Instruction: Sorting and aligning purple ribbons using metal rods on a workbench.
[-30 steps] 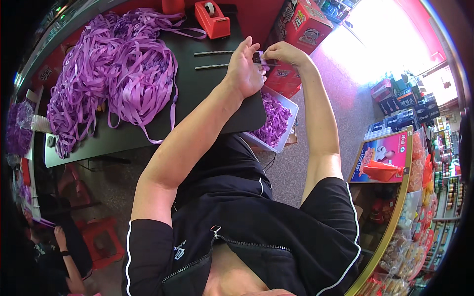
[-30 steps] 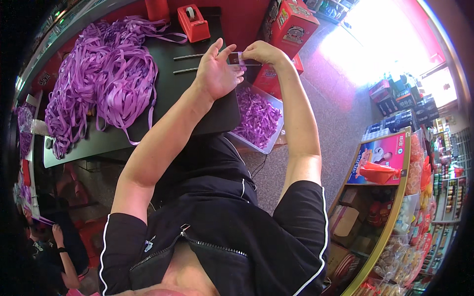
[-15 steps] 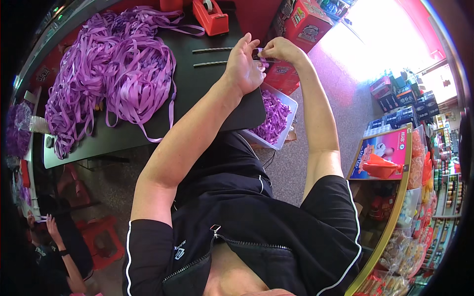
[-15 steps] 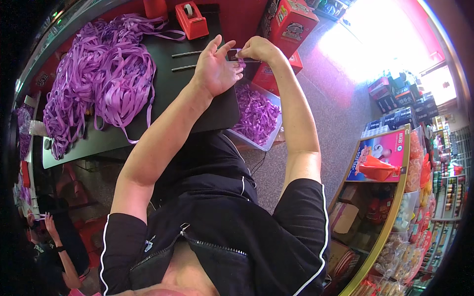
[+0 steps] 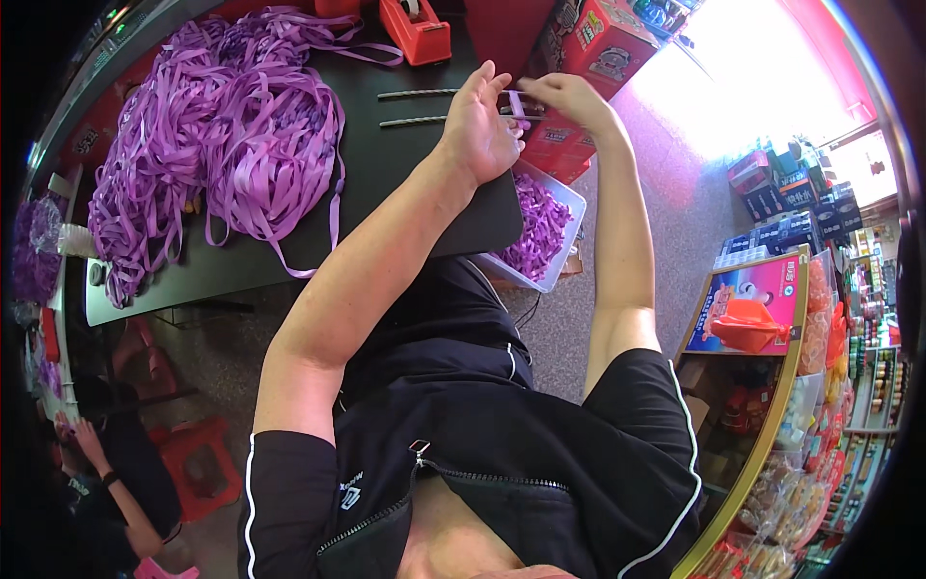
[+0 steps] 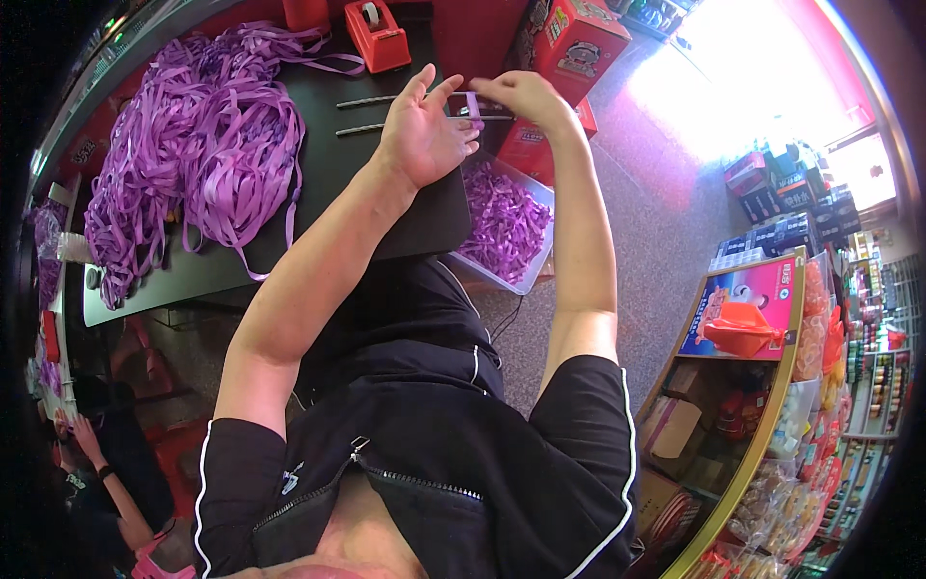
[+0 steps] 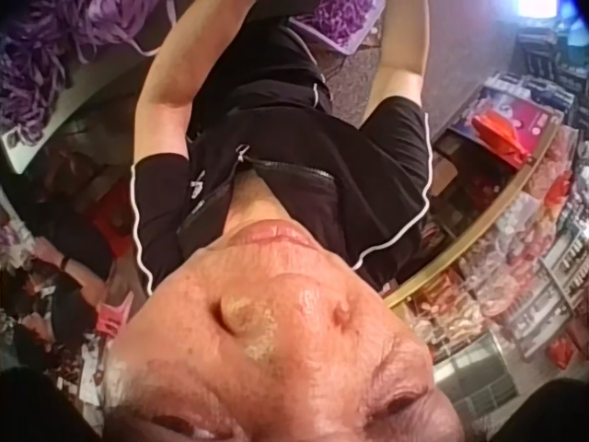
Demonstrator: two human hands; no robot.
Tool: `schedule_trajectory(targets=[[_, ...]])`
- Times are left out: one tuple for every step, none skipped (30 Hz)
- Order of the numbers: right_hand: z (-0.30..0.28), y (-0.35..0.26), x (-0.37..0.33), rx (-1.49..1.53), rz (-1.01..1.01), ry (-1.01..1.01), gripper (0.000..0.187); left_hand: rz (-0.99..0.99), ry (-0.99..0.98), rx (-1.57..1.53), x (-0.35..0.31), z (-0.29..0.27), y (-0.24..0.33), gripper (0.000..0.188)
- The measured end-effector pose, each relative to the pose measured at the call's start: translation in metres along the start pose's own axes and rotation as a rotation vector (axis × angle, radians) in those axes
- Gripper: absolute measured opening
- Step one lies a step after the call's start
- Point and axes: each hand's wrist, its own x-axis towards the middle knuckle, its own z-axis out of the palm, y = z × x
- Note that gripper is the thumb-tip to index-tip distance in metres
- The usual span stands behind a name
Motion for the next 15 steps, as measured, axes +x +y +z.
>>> schedule_trajectory(targets=[[0.003,0.015,-0.002,0.240,-0.043,0.158,0.049,-0.006,-0.011,0.015,0.000,0.000,-0.001,0.072],[0.011,0.028,-0.004,0.388,-0.109,0.245,0.046,-0.007,-0.024,0.029,0.001,0.000,0.000,0.074],[0.021,0.041,-0.007,0.532,-0.185,0.324,0.042,-0.006,-0.019,0.030,0.000,0.000,0.000,0.074],[0.030,0.060,-0.009,0.673,0.021,0.411,0.038,-0.005,-0.021,0.024,0.000,0.002,-0.001,0.076],[0.038,0.060,-0.012,0.818,0.230,0.489,0.035,0.000,-0.014,0.025,-0.001,0.001,0.001,0.078],[0.055,0.058,-0.014,0.695,0.338,0.378,0.028,0.004,-0.006,0.031,-0.002,0.000,0.002,0.078],[0.077,0.069,-0.014,0.960,0.366,0.260,0.027,0.002,0.002,0.005,-0.002,0.002,0.001,0.078],[0.099,0.110,-0.002,1.398,0.300,0.000,0.031,-0.023,-0.008,-0.026,0.001,0.010,-0.006,0.078],[0.117,0.095,0.004,1.414,0.299,-0.024,0.031,-0.009,0.014,-0.016,-0.001,0.004,-0.001,0.078],[0.129,0.073,0.000,1.615,0.233,-0.133,0.033,0.001,0.012,-0.030,-0.002,-0.001,0.002,0.078],[0.134,0.061,-0.003,1.809,0.160,-0.233,0.035,0.003,-0.001,-0.044,-0.002,-0.001,0.002,0.078],[0.139,0.060,-0.003,1.816,0.157,-0.235,0.035,0.003,0.003,-0.038,-0.001,-0.003,0.002,0.078],[0.141,0.060,-0.002,1.961,0.058,-0.360,0.037,0.001,-0.012,-0.036,-0.001,-0.003,0.002,0.078],[0.143,0.061,-0.001,2.099,-0.048,-0.489,0.038,-0.001,-0.027,-0.035,-0.001,-0.002,0.002,0.078],[0.144,0.062,0.000,2.103,-0.051,-0.490,0.038,-0.002,-0.025,-0.030,-0.002,-0.001,0.001,0.078]])
